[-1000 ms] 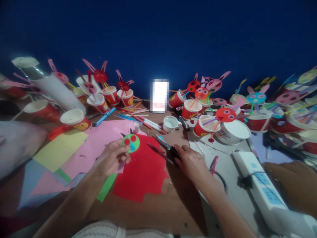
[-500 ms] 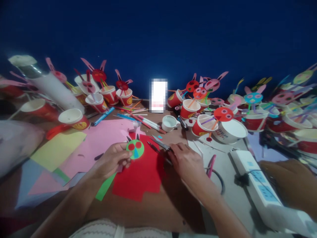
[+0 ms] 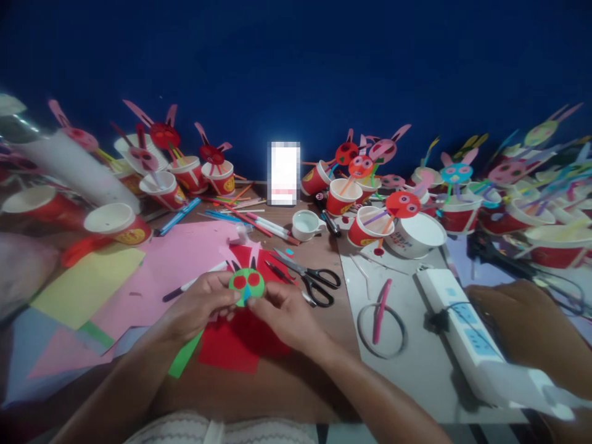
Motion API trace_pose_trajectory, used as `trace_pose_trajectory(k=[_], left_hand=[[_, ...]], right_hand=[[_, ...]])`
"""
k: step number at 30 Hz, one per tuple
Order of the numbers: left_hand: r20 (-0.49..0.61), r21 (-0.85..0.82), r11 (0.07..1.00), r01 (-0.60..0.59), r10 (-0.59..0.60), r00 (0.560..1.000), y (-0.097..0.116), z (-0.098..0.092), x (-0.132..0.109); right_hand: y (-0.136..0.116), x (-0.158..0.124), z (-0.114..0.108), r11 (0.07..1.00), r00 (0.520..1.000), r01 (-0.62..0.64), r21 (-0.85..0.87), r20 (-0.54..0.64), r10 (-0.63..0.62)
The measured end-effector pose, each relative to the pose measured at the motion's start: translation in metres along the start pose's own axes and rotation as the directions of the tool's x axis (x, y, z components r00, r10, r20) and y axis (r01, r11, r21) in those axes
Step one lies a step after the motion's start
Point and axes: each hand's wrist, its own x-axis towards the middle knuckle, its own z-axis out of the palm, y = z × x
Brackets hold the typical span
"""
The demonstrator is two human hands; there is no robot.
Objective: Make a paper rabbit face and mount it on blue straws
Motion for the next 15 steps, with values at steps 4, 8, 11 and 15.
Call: trace_pose_trajectory(k=[4, 8, 11, 15], left_hand=[[0.003, 0.019, 1.000, 0.005, -0.005, 1.000, 0.001, 0.002, 0.000], [-0.026, 0.033, 0.999, -0.001, 0.002, 1.000, 0.001, 0.004, 0.001], [-0.090, 0.076, 0.997, -0.020, 0.027, 0.996, -0.001, 0.007, 0.002], [-0.166, 0.136, 0.990, -0.033, 0.056, 0.985, -0.005, 0.008, 0.003]], right_hand=[[-0.002, -0.001, 0.001, 0.999, 0.998, 0.031, -0.041, -0.052, -0.033], [0.000, -0.002, 0.002, 0.997, 0.993, 0.058, -0.045, -0.099, -0.062], [0.004, -0.002, 0.004, 0.999, 0.994, 0.030, -0.041, -0.105, -0.035], [0.008, -0.004, 0.005, 1.000, 0.997, 0.005, -0.024, -0.076, -0.006]])
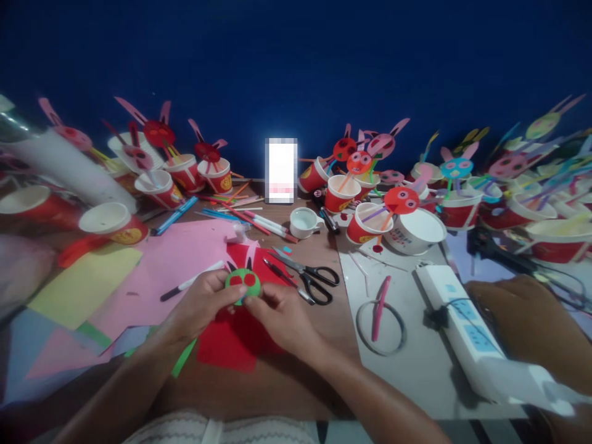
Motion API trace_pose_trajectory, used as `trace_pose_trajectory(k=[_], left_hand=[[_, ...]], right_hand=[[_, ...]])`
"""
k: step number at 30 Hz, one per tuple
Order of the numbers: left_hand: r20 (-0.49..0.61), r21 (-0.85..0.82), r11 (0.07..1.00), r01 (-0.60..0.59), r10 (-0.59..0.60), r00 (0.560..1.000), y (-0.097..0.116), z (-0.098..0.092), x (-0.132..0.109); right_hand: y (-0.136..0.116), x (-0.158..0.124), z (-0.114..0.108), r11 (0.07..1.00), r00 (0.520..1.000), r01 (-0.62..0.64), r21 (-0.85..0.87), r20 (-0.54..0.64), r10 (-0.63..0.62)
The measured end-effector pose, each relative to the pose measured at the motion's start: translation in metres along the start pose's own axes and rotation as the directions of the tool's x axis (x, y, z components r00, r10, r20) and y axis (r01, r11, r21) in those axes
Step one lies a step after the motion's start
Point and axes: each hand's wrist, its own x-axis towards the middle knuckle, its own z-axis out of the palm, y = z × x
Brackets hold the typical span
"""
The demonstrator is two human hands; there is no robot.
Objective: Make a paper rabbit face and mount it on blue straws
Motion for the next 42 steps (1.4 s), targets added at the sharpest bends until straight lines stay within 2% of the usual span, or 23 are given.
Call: trace_pose_trajectory(k=[5, 10, 15, 21, 24, 32, 42], left_hand=[[-0.040, -0.047, 0.999, 0.024, -0.026, 0.999, 0.001, -0.001, 0.001], [-0.009, -0.098, 0.994, 0.044, -0.045, 0.999, 0.005, 0.000, 0.001], [-0.008, -0.101, 0.995, 0.024, -0.025, 1.000, 0.001, 0.001, 0.002], [0.089, -0.145, 0.989, 0.033, -0.020, 0.996, -0.002, -0.001, 0.002], [0.098, -0.189, 0.982, 0.026, -0.007, 0.995, -0.001, -0.002, 0.002], [0.077, -0.033, 0.999, -0.006, 0.009, 0.997, -0.004, 0.000, 0.001], [0.122, -0.004, 1.000, -0.009, 0.009, 0.992, -0.001, 0.002, 0.000]], right_hand=[[-0.003, 0.000, -0.005, 0.998, 0.999, -0.046, 0.032, 0.029, 0.045], [-0.007, 0.002, -0.008, 0.996, 0.997, -0.072, 0.056, 0.023, 0.071], [0.000, 0.002, -0.004, 0.985, 0.995, -0.098, 0.139, 0.024, 0.096], [0.006, 0.002, -0.001, 0.983, 0.996, -0.078, 0.166, -0.016, 0.082], [0.004, 0.003, -0.002, 0.990, 0.996, -0.044, 0.132, -0.067, 0.053], [-0.002, 0.003, -0.002, 0.996, 0.995, 0.003, 0.091, -0.103, 0.006], [0.003, 0.004, -0.004, 0.999, 0.987, 0.034, 0.028, -0.157, -0.029]])
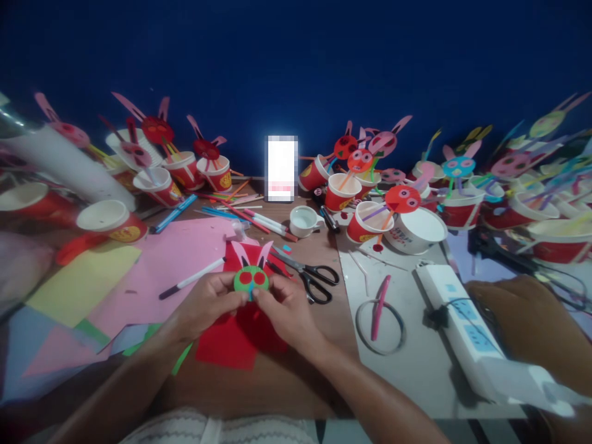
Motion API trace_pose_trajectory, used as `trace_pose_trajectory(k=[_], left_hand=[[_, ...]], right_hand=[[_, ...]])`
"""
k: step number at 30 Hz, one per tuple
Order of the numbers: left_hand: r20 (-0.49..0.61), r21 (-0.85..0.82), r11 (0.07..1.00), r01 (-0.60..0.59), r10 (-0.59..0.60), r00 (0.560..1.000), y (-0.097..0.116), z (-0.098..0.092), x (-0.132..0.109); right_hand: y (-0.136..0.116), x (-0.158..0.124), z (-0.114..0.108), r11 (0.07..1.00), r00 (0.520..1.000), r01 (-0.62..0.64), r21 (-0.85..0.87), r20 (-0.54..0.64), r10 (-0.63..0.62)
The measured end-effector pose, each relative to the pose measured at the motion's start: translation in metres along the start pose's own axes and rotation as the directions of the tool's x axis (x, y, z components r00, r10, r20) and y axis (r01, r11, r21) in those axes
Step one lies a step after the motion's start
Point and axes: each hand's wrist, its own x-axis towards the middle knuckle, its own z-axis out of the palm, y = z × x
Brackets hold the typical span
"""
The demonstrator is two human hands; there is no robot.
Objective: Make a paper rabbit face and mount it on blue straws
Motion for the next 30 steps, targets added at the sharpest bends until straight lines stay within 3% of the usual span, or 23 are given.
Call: trace_pose_trajectory(k=[9, 16, 21, 30], left_hand=[[-0.016, -0.004, 1.000, 0.010, -0.010, 1.000, 0.0000, 0.0023, -0.0011], [-0.011, 0.004, 1.000, 0.014, -0.014, 1.000, 0.0013, 0.0019, -0.0012], [-0.072, 0.066, 0.998, 0.000, 0.005, 0.997, -0.0029, 0.0016, 0.0002], [-0.068, -0.003, 1.000, 0.010, -0.011, 0.998, -0.0033, 0.0030, 0.0013]], right_hand=[[-0.0034, -0.0005, -0.0011, 0.991, 0.999, -0.052, 0.119, -0.004, 0.053], [-0.0016, 0.0015, -0.0006, 0.995, 0.999, -0.031, 0.100, -0.006, 0.032], [-0.0049, 0.0018, 0.0005, 0.992, 0.999, -0.047, 0.120, 0.000, 0.047], [-0.0068, 0.0013, -0.0032, 0.995, 0.999, -0.037, 0.090, 0.007, 0.037]])
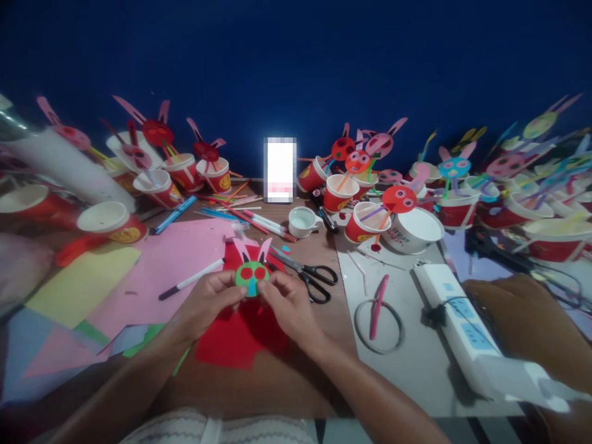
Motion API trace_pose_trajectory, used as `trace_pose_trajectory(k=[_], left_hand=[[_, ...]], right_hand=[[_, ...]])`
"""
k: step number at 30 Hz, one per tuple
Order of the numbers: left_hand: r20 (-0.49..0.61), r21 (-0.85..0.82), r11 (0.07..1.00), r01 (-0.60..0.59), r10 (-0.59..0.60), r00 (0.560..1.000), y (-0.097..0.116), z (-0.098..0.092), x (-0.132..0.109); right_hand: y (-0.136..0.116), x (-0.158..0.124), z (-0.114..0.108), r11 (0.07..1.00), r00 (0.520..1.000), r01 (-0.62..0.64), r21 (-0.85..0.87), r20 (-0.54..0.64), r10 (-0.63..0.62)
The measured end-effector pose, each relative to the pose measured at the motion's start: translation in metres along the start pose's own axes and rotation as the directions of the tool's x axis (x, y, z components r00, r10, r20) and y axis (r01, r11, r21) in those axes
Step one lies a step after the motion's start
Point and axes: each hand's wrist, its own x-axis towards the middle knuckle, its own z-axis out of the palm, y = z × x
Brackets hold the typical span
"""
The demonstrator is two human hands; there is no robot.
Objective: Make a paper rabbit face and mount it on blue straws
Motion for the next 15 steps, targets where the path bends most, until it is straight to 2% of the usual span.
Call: trace_pose_trajectory(k=[6, 11, 15], left_hand=[[-0.033, -0.091, 0.996, -0.006, 0.003, 0.999, -0.002, -0.002, 0.001], [-0.118, -0.055, 0.998, -0.042, 0.036, 0.992, -0.005, -0.001, 0.003], [-0.133, -0.020, 0.999, -0.044, 0.040, 0.990, -0.004, -0.004, 0.002]], right_hand=[[0.004, 0.001, 0.000, 0.999, 1.000, 0.009, -0.034, 0.004, -0.008], [0.011, 0.000, 0.001, 1.000, 1.000, -0.003, -0.002, 0.026, 0.003], [0.011, 0.000, -0.002, 1.000, 0.999, 0.020, -0.019, 0.035, -0.019]])
